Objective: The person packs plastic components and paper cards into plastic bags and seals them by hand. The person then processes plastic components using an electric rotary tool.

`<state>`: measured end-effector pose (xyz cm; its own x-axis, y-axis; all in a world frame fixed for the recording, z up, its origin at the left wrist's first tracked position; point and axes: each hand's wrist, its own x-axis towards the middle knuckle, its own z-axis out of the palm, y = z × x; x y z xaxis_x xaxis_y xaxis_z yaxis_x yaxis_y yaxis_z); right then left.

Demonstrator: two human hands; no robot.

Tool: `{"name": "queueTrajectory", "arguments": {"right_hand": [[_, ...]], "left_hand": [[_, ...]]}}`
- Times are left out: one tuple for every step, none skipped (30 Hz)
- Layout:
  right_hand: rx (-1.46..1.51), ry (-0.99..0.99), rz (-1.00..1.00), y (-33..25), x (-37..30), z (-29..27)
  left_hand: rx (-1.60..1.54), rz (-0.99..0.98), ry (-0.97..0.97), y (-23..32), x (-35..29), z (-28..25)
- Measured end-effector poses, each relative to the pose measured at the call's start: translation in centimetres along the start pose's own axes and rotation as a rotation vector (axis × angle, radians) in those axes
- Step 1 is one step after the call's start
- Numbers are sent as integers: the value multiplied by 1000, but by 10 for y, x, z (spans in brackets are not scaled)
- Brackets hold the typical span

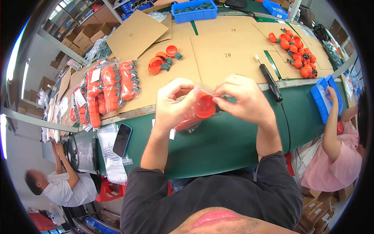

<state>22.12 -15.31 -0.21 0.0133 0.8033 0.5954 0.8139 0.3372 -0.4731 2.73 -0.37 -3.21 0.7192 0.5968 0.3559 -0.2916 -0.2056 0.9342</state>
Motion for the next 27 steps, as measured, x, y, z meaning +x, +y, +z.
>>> {"name": "queueTrajectory", "arguments": {"right_hand": [[7, -1, -7, 0, 0, 1], [15, -2, -14, 0, 1, 2], [21, -6, -9, 0, 2, 3], [35, 11, -18, -1, 4, 2], [48, 30, -27, -2, 6, 1], [46, 28, -17, -2, 6, 2], [47, 26, -13, -1, 6, 3], [46, 26, -9, 0, 5, 4], [35, 32, 3, -1, 5, 6], [46, 55, -3, -1, 4, 7], [40, 81, 2, 0, 2, 4], [-8, 43, 2, -1, 0, 0], [21, 74, -51, 7, -2, 4], [-24, 90, -94, 12, -4, 7], [-25, 106, -94, 11, -3, 8], [9, 110, -108, 12, -3, 9], [15, 128, -96, 10, -6, 10], [-4, 142, -123, 8, -7, 9], [35, 193, -147, 6, -7, 10], [19, 156, -163, 2, -3, 8], [21, 158, -143, 7, -6, 12], [17, 146, -127, 6, -6, 13], [23, 131, -115, 7, -7, 13], [17, 139, -116, 13, -8, 12], [33, 146, -145, 15, -5, 17], [83, 137, -197, 10, 4, 23], [119, 106, -178, 15, 0, 16]], "left_hand": [[-15, 4, 9, 0, 0, 1], [-30, 6, 18, 0, -1, 1], [-31, -2, 22, -1, 0, 0], [-15, 33, 9, -1, 2, 0], [2, 67, -4, 0, 3, 1], [8, 75, -8, 2, 2, 3], [0, 71, -17, 2, 2, 3], [25, 97, -8, 2, 2, 4], [49, 125, -1, 3, 2, 4], [62, 124, 4, 2, 1, 4], [33, 127, -31, 0, 1, 3], [165, 128, -38, -3, -1, -2], [281, 141, -59, -7, 2, -3], [293, 193, -65, -12, 4, -1], [309, 244, -65, -6, 2, 0], [301, 226, -45, -4, 0, 1], [289, 202, -35, -2, -2, 5], [330, 206, -45, 5, -4, 7], [380, 221, -44, 8, -5, 8], [341, 213, -26, 6, -7, 7], [302, 202, -12, -3, -6, 7], [294, 178, -22, -3, -7, 6], [288, 188, -40, -7, -3, 8], [300, 193, -56, -9, 0, 9], [332, 179, -46, -7, -6, 2], [419, 171, -16, 0, -9, -4], [438, 180, -18, -1, -5, -2]]}}
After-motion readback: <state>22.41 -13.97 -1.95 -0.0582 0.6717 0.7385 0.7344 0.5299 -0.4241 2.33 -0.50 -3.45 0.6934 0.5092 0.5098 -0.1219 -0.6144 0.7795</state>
